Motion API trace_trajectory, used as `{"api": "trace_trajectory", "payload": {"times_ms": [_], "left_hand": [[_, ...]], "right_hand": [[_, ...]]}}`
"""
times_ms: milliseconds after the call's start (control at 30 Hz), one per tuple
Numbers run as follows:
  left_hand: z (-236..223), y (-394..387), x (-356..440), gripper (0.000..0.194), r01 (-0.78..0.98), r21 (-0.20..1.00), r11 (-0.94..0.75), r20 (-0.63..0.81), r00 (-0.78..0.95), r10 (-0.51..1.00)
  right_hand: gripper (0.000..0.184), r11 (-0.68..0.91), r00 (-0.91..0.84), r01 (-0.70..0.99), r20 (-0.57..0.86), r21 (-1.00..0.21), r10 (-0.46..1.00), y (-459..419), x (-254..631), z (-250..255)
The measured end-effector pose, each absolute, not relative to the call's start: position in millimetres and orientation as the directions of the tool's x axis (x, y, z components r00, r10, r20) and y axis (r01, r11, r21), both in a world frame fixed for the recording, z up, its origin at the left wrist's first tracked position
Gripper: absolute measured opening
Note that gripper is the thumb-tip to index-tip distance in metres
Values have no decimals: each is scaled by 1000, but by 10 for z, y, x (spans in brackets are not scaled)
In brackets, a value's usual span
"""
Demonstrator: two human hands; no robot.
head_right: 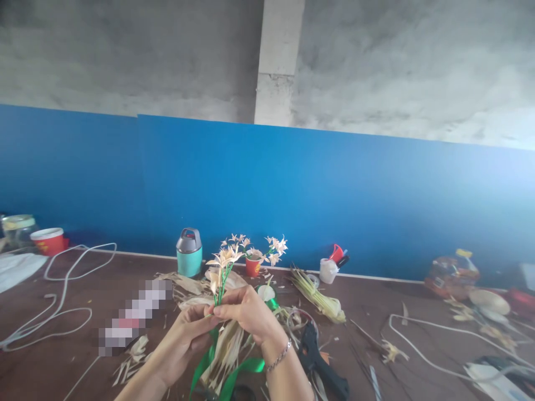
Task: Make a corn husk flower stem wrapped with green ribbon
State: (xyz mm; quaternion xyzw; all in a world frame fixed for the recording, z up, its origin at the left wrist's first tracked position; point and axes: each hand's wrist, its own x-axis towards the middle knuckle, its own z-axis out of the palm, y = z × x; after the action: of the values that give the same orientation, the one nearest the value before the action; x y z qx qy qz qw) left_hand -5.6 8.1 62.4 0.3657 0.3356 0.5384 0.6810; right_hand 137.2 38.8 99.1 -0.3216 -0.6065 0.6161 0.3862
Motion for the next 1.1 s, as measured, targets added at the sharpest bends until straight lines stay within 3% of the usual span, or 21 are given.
{"api": "trace_trajectory", "payload": {"times_ms": [200, 400, 533, 633, 833, 967, 1100], "left_hand": [[585, 89, -57, 39, -481, 863, 155, -64, 199, 978], [526, 149, -36, 31, -298, 954, 10, -15, -15, 1000], [531, 146, -56, 16, 2, 978, -206, 204, -172, 964], [529, 103, -63, 11, 256, 899, -355, 406, -189, 894], [443, 40, -76, 9, 515, 765, -387, 551, -211, 808], [416, 48, -79, 12, 551, 754, -358, 540, -209, 815], [499, 57, -80, 15, 415, 824, -385, 496, -200, 845]], "right_hand": [[15, 13, -423, -43, 30, -999, 906, 401, 1359, 979], [14, 140, -242, 159, 99, -977, 965, 406, 1274, 931], [30, 225, -177, 224, 187, -948, 966, 423, 1186, 890], [31, 243, -146, 225, 214, -944, 966, 428, 1126, 852], [29, 198, -53, 233, 191, -952, 980, 379, 1017, 780], [35, 201, -28, 210, 200, -957, 979, 366, 977, 771], [32, 181, -93, 132, 170, -975, 981, 389, 1018, 799]]}}
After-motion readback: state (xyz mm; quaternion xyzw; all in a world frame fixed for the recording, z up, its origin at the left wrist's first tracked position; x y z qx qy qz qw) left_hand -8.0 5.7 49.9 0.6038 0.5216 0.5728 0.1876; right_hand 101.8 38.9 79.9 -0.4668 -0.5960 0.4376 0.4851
